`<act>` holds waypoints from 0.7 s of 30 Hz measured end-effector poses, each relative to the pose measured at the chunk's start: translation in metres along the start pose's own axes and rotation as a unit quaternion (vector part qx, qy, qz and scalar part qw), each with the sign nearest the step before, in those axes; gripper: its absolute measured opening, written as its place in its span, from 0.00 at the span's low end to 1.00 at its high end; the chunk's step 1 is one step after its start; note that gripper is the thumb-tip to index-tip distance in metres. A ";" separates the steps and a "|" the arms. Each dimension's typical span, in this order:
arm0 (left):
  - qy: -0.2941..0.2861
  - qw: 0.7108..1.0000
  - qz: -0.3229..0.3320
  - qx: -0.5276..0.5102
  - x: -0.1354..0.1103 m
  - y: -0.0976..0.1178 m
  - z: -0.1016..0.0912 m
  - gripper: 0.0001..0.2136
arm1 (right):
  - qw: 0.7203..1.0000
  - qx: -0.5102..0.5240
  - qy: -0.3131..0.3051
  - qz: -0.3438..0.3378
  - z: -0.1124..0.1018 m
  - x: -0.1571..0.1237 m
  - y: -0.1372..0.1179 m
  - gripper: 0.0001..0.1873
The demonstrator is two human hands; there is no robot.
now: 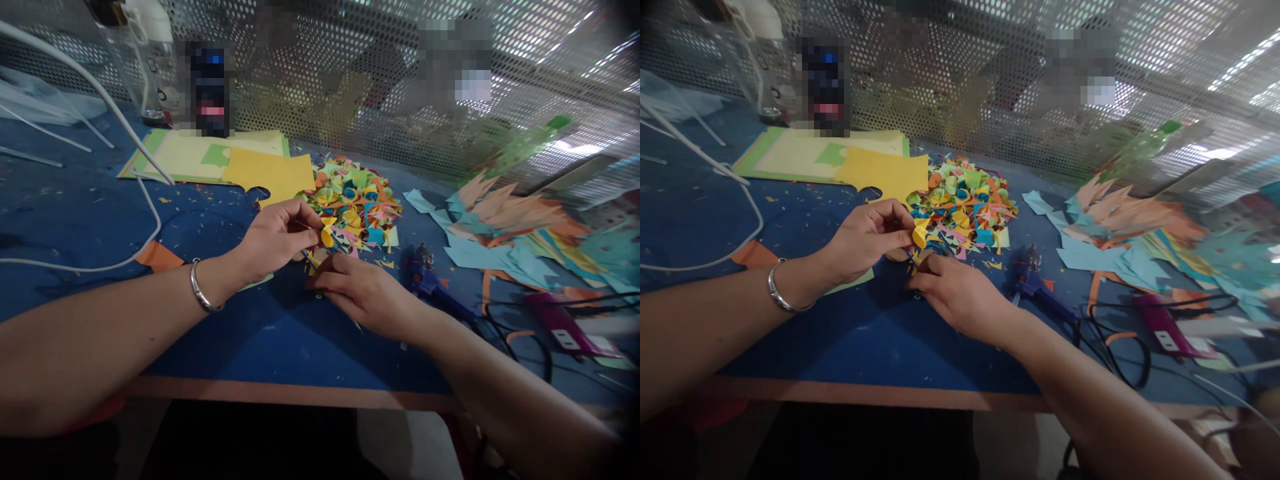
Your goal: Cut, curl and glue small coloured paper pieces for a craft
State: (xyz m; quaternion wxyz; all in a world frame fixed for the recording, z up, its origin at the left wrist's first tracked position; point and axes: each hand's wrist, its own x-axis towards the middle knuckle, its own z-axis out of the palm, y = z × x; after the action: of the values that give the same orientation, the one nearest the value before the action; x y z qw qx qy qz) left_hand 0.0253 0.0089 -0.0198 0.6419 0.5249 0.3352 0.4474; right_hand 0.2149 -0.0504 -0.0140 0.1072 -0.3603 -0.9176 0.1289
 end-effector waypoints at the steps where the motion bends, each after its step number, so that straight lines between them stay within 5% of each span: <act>1: -0.002 1.000 0.004 -0.001 0.000 0.000 0.000 0.08 | 1.000 -0.005 -0.007 -0.001 0.000 0.000 0.000 0.15; 13: -0.005 1.000 0.005 -0.002 0.001 0.000 0.001 0.08 | 1.000 0.005 0.003 0.001 -0.006 -0.007 0.000 0.09; 21: -0.050 0.997 0.046 0.032 0.001 -0.007 -0.003 0.09 | 0.989 0.069 0.111 0.067 -0.024 -0.014 -0.001 0.05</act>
State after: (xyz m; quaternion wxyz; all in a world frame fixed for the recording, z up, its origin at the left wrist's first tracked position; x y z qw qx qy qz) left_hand 0.0245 0.0106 -0.0269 0.6196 0.5812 0.2926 0.4390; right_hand 0.2318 -0.0569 0.0077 0.2239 -0.4249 -0.8628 0.1580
